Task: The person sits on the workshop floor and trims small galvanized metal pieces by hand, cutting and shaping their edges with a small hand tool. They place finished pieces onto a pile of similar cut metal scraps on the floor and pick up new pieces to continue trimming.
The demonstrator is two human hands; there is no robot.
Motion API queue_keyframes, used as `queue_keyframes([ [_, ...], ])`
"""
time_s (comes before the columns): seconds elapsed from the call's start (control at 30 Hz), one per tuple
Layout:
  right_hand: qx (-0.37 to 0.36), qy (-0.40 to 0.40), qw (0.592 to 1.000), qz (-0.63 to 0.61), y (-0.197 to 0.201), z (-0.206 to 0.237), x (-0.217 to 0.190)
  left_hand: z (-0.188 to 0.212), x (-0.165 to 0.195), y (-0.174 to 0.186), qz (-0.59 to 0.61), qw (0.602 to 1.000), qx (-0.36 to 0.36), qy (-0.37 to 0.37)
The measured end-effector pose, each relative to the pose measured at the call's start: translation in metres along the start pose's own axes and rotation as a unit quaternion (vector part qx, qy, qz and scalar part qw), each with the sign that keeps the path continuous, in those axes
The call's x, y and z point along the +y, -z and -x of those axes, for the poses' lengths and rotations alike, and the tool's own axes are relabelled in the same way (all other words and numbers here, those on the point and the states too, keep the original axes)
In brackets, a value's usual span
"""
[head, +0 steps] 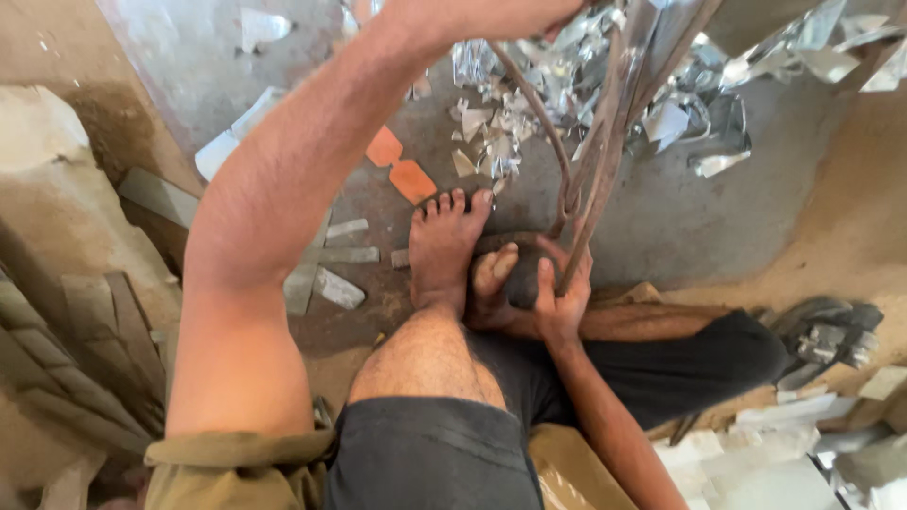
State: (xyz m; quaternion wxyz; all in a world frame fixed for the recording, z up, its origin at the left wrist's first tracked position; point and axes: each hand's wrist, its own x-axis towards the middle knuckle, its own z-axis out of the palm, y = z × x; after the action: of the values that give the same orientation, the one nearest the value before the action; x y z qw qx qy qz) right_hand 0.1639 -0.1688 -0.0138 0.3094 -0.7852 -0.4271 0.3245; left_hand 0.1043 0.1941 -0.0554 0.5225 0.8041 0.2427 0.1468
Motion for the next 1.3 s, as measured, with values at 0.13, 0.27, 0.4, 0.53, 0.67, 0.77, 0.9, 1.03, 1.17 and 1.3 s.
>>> queue_keyframes([
  [0.13, -0.113, -0.124, 0.974, -0.154, 0.035, 0.032, -0.041, -0.002, -0.006, -0.009, -0.039, 0.997, -0.061, 0.022],
  [0.27, -0.110, -0.407, 0.895, -0.148, 0.029, 0.046, -0.044, 0.005, -0.001, -0.016, -0.072, 0.995, 0.046, -0.057],
  [0.4, -0.058, -0.247, 0.952, -0.169, 0.026, 0.052, -0.049, 0.014, 0.014, -0.008, 0.017, 0.994, 0.103, -0.041],
  [0.53, -0.054, -0.101, 0.987, -0.117, 0.035, 0.052, -0.074, 0.016, 0.028, 0.003, 0.046, 0.994, 0.101, 0.010],
  [0.67, -0.028, -0.197, 0.963, -0.182, 0.017, 0.023, -0.075, 0.015, 0.029, -0.003, 0.022, 0.991, 0.128, -0.006],
  [0.77, -0.060, -0.240, 0.942, -0.226, 0.022, 0.020, -0.081, 0.012, 0.022, -0.012, 0.066, 0.982, 0.175, -0.020],
  [0.9, 0.069, 0.061, 0.986, -0.136, 0.039, 0.029, -0.108, 0.015, 0.015, 0.001, 0.288, 0.920, 0.248, 0.101],
  [1.03, 0.057, 0.209, 0.972, -0.089, 0.006, -0.019, -0.102, 0.078, 0.029, 0.001, 0.383, 0.805, 0.427, 0.153],
  [1.17, -0.080, -0.132, 0.891, -0.426, -0.077, -0.075, -0.069, 0.187, 0.050, -0.054, 0.068, 0.910, 0.408, -0.037],
  [1.3, -0.093, -0.071, 0.957, -0.266, -0.119, -0.078, -0.058, 0.241, 0.046, -0.091, 0.018, 0.913, 0.392, 0.109],
])
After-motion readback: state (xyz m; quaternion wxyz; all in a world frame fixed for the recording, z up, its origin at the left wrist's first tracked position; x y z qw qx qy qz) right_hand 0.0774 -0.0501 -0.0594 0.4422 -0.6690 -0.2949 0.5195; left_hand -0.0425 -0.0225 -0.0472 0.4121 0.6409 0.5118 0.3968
